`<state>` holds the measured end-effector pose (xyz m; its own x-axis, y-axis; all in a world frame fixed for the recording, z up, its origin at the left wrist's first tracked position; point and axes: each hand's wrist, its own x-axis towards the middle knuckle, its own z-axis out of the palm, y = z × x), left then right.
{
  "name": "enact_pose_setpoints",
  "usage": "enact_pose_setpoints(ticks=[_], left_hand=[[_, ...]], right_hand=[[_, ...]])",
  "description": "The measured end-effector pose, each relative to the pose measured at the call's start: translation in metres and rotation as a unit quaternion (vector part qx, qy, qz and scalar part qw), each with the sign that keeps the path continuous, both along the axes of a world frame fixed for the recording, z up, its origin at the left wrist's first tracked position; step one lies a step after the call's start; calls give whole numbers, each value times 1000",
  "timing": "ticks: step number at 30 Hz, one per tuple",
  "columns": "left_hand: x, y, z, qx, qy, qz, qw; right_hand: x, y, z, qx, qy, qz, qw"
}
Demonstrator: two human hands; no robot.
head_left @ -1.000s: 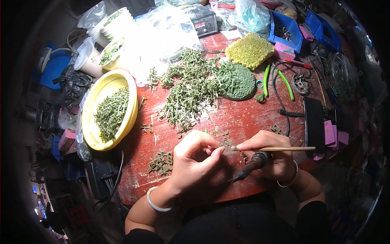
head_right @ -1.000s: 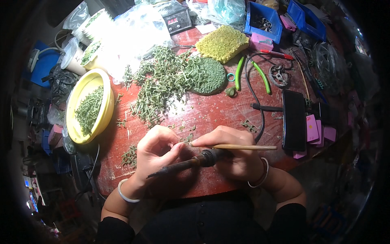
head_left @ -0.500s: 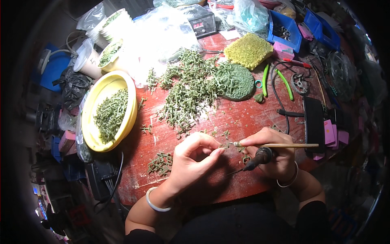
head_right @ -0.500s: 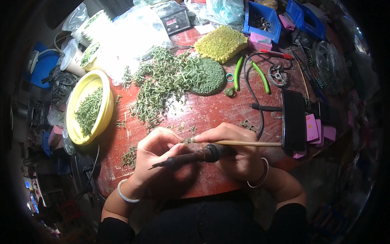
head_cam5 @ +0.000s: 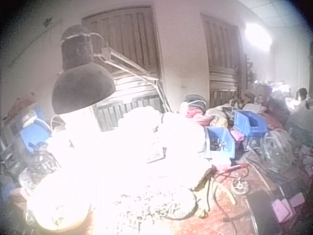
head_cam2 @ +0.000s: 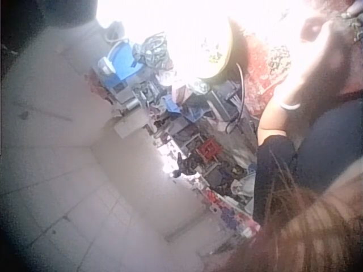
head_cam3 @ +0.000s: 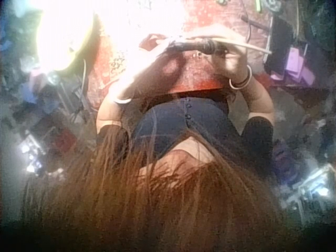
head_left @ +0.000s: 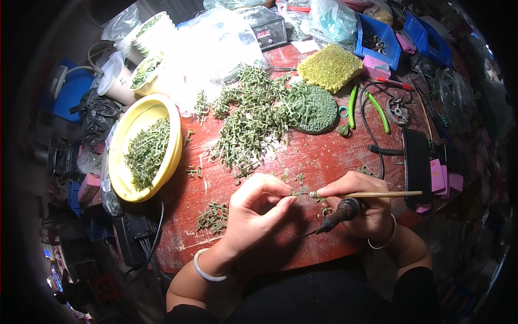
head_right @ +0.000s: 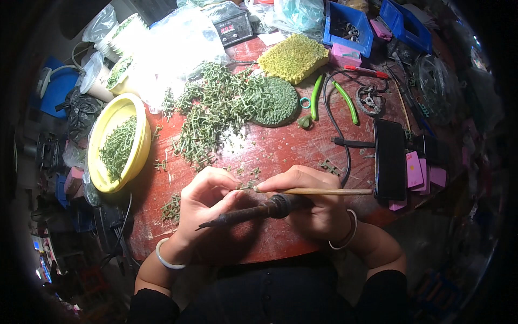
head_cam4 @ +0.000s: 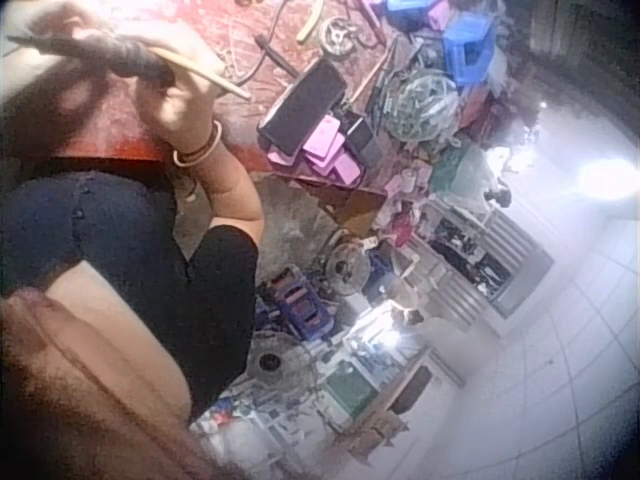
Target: The person uses a soldering iron to join small green components together on a cluttered red table. They pick parts from a pile, fuse them with heat, and clean the tool on a sponge.
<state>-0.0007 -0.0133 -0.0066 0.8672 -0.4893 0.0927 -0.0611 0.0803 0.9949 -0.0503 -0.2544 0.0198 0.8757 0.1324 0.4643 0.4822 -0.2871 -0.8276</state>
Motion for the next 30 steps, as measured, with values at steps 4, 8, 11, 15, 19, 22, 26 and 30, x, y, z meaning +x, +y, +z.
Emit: enact_pose_setpoints(ticks=[4,8,11,15,19,22,26,30], left_hand=[[-2,-2,1,-34,29,6,999],[-1,-2,-1,-27,42,0,999],[0,-1,-6,-69,48,-10,996],[1,4,-3,-91,103,-4,991],[6,6,1,-83,166,39,982],[10,11,11,-51,215,-2,975],[9,15,14,140,143,-119,973],[12,9,6,231,-155,-79,957]], right_hand=[[-1,1,2,-2,4,1,1000],[-1,-1,1,-10,3,-2,1000],[0,1,2,-14,15,4,1000],[0,1,4,-30,22,25,999],[-2,-3,-2,16,42,-17,999],[0,-4,-6,25,43,-39,998],[-1,-5,-5,18,49,-48,997],[-2,1,-8,38,60,-77,994]])
